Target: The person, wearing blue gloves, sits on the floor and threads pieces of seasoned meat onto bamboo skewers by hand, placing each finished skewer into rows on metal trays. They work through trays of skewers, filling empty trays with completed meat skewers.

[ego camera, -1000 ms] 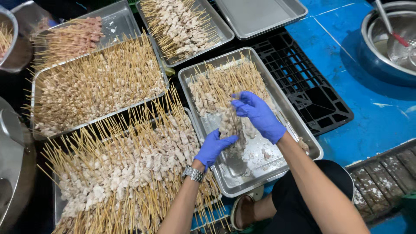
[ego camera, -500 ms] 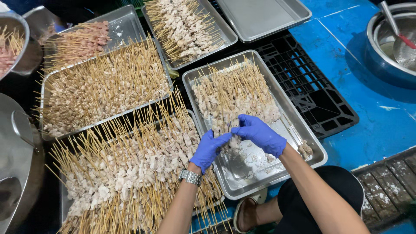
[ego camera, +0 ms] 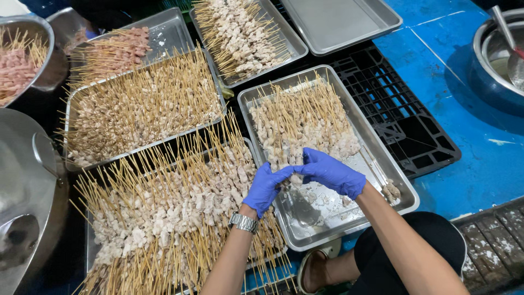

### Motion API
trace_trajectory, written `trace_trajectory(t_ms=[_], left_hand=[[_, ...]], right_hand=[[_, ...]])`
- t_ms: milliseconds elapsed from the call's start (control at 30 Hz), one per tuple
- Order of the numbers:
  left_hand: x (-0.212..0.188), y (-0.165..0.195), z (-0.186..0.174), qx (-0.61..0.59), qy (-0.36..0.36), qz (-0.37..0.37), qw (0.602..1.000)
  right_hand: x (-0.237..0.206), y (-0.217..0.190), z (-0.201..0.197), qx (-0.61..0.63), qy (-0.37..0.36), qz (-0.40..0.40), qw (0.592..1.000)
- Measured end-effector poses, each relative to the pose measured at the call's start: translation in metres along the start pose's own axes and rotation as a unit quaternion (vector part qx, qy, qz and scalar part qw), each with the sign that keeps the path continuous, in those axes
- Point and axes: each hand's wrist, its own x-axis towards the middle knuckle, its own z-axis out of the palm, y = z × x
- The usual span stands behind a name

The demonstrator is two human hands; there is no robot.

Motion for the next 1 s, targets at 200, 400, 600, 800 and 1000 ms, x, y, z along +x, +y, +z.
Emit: trace_trajectory(t_ms=[200,400,600,800,1000], left_hand=[[0.006,-0.009,-0.008,0.011,-0.01,0.036,0.999],[0.0,0.001,-0.001,0.041,0.034,0.052,0.997],[-0.003,0.006,0.007,0.089,0.038,0.073,0.993],[-0.001,0.003,0.001,0.041,0.017,0.078,0.996],[0.003,-0.002,-0.002,0.002,0.035,0.072,0.997]], right_hand=[[0.002,0.003,0.008,-0.068,0.037,-0.045,0.996],[0.008,0.014,0.005,-0.015,0.015,-0.045,0.999],[0.017,0.029,0.003,0.02,0.06,-0.039,0.997],[0.023,0.039,-0.001,-0.025,0.118,-0.03,0.992],[0.022,0.038,-0.006,-0.03,0.13,-0.034,0.99]])
